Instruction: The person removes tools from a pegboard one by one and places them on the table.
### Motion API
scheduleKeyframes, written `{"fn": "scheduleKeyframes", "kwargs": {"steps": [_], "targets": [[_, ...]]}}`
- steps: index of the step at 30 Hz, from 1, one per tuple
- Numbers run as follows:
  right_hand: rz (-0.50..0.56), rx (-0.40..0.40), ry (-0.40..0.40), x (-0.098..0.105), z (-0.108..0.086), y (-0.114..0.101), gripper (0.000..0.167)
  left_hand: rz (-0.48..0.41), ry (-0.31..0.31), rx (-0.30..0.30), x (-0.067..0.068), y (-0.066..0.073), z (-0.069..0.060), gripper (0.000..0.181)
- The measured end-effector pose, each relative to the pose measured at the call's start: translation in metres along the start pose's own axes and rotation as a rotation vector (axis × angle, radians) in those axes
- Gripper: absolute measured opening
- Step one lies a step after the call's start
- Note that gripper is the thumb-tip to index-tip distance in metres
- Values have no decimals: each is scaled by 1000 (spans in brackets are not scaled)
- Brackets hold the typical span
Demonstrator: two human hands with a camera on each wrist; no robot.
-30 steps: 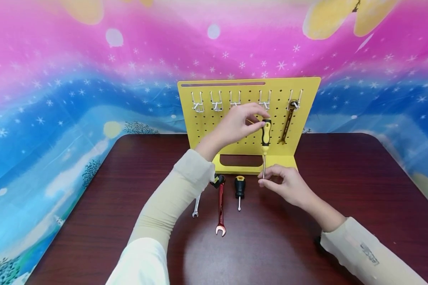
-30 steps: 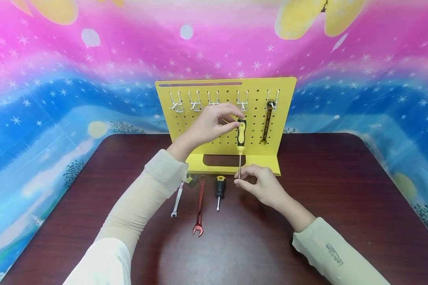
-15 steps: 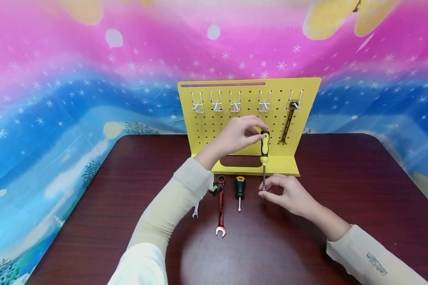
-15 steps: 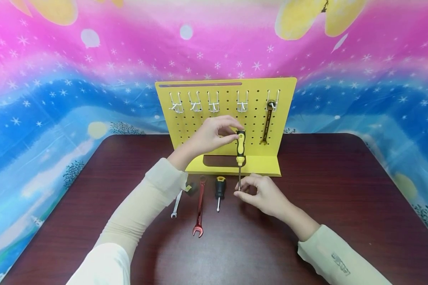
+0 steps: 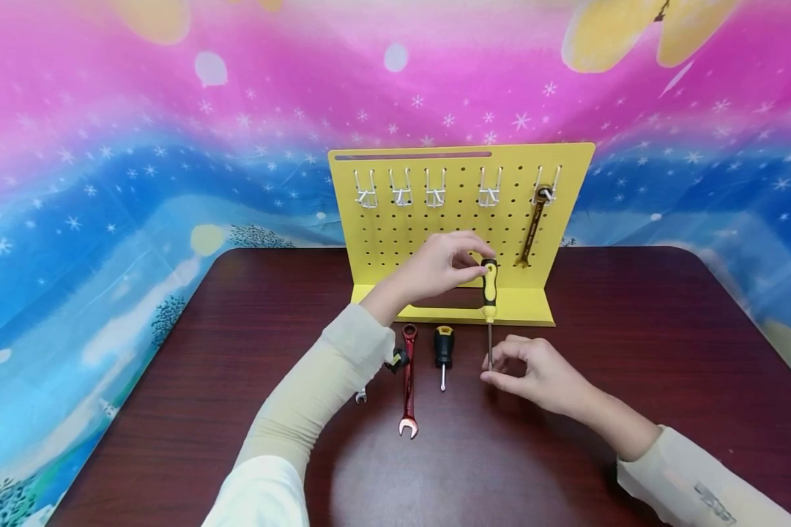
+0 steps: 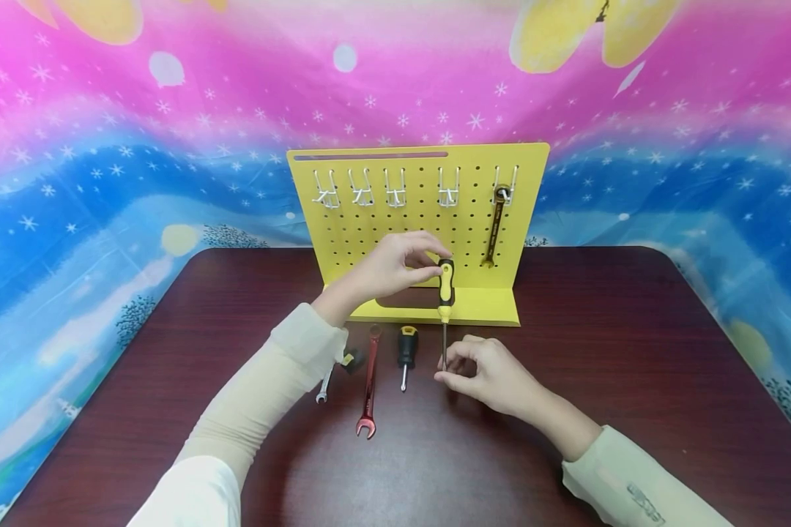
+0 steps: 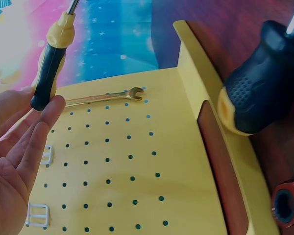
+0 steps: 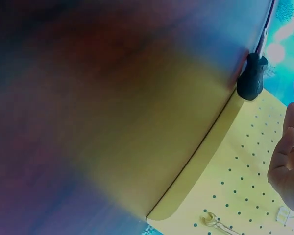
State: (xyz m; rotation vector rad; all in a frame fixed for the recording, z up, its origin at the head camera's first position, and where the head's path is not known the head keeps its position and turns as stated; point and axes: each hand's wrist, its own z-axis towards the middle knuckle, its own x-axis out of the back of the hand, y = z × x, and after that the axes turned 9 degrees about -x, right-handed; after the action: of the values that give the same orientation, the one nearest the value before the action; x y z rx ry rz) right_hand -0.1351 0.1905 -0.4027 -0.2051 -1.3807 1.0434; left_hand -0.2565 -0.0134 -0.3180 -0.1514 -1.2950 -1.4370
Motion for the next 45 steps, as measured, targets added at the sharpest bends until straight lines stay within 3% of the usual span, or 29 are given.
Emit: {"fn": "scheduleKeyframes", "kwargs": {"steps": [6,17,28,45], "targets": [[24,14,-34,-3,-9,-2,18,0,-57,20,-9,-3,-5,29],[16,-15,-131,-4,-21,0,14,-15,-108,23,-24,-9,-14,27],[28,8,-178,-7,-27,-1,13,74,-182,-3,-37,-17,-17,26],[83,-79,-309,-7,-32,0,14,71,-287,47,-54,-30,-21,21]]}}
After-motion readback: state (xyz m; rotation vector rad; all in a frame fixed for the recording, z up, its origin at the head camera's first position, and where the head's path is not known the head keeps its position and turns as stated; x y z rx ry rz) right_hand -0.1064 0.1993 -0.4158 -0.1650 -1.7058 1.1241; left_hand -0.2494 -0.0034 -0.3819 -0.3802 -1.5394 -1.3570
